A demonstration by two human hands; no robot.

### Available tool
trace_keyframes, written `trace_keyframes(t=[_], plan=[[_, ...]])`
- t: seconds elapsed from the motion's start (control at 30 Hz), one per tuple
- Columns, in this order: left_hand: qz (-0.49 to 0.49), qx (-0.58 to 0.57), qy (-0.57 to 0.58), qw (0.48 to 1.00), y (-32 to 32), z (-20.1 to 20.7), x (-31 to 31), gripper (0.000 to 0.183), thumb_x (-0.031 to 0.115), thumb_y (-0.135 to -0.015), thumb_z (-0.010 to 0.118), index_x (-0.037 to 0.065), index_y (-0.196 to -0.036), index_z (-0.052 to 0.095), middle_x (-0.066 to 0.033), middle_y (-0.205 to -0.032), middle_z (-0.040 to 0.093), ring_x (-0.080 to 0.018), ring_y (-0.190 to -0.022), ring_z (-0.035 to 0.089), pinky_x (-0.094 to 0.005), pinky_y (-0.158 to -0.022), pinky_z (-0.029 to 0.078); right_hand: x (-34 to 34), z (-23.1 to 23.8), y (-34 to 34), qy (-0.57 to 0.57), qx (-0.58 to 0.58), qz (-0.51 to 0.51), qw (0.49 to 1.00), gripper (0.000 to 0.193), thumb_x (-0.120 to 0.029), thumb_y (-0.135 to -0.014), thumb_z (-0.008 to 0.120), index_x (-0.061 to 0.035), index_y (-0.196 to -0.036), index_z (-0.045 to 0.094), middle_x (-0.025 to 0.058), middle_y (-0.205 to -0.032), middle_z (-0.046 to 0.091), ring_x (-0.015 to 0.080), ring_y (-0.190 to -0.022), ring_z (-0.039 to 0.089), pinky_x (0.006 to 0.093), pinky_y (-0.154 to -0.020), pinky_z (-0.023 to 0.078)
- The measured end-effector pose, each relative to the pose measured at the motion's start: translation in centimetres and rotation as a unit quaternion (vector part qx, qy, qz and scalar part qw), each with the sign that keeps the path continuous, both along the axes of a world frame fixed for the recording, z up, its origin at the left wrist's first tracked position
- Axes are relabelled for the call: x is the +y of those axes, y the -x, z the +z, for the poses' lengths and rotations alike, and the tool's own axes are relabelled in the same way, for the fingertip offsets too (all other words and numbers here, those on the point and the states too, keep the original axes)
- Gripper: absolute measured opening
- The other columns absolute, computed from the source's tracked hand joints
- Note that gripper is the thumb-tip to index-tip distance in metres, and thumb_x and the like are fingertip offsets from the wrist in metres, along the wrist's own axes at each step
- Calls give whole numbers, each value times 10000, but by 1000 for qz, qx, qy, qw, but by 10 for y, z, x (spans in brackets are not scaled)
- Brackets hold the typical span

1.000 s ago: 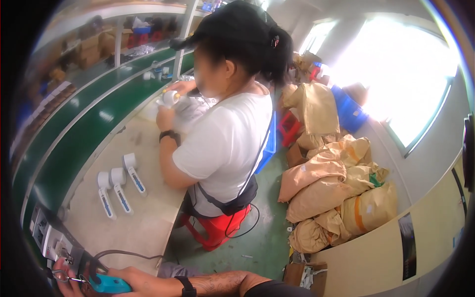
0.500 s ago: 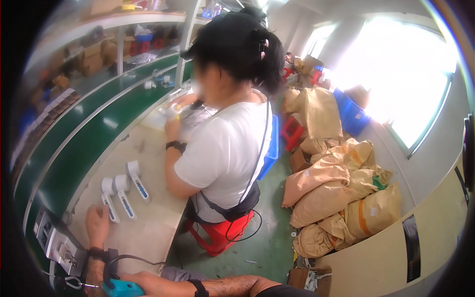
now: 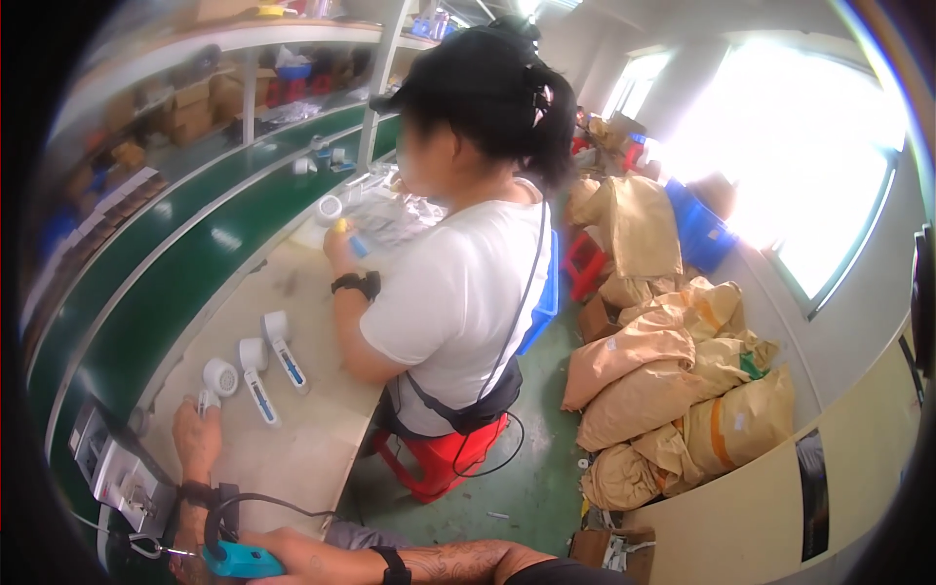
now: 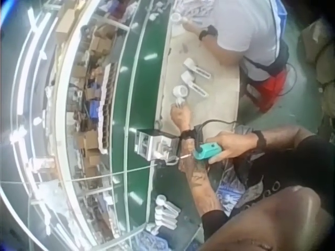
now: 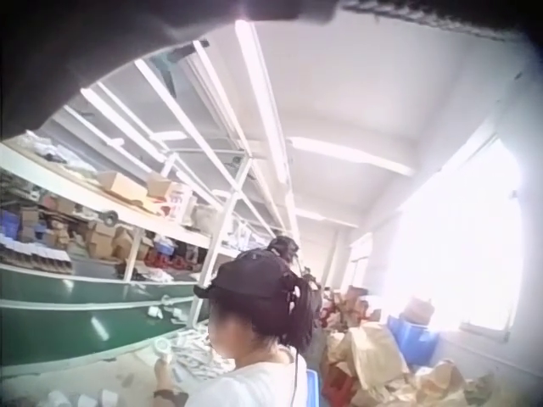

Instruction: The person picks up a fan from a bin, places it on a work surface, and drives a screw into it using a power screwdriver. They then set the fan aside and repeat the process for several other fans.

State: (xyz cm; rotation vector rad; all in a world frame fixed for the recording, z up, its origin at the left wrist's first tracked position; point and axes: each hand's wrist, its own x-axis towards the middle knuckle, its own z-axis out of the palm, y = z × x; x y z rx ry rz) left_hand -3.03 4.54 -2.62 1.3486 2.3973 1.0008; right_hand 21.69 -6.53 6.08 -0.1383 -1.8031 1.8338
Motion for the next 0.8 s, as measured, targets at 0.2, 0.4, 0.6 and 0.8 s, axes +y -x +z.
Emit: trace_keyframes(t=[0.2,0.4,0.6,0.8], plan=[[7,-193,-66,979,-11,19,-61,249,204,-906,610,-27,-989,571,-158,-854,639,-234,-791,647,-378,-664,524,0,-3,7,-2,-5,-9,1000,401,-334,-951,682,5,-1086,518,223,-773,580,409,-726,547,407,-692,447],[-67,-205,-63,975,-20,69,-171,174,102,-922,610,3,-1065,607,-116,-1034,622,-227,-880,609,-367,-813,501,11,-37,43,-64,-11,-64,996,440,-329,-941,695,-2,-1196,548,216,-970,633,345,-880,603,407,-844,477],[-107,62,-121,985,-27,78,-217,178,102,-826,735,36,-970,655,-144,-943,656,-373,-865,669,-421,-714,534,28,-45,50,-23,-119,-122,985,256,-255,-924,747,-11,-972,687,57,-746,652,102,-709,540,326,-658,497],[-98,127,-105,981,-6,63,-260,251,142,-785,775,83,-1012,683,-100,-1017,647,-335,-1004,642,-429,-824,521,1,-40,72,57,-52,-67,995,435,-305,-948,687,34,-1194,572,126,-946,709,191,-892,673,303,-769,510]])
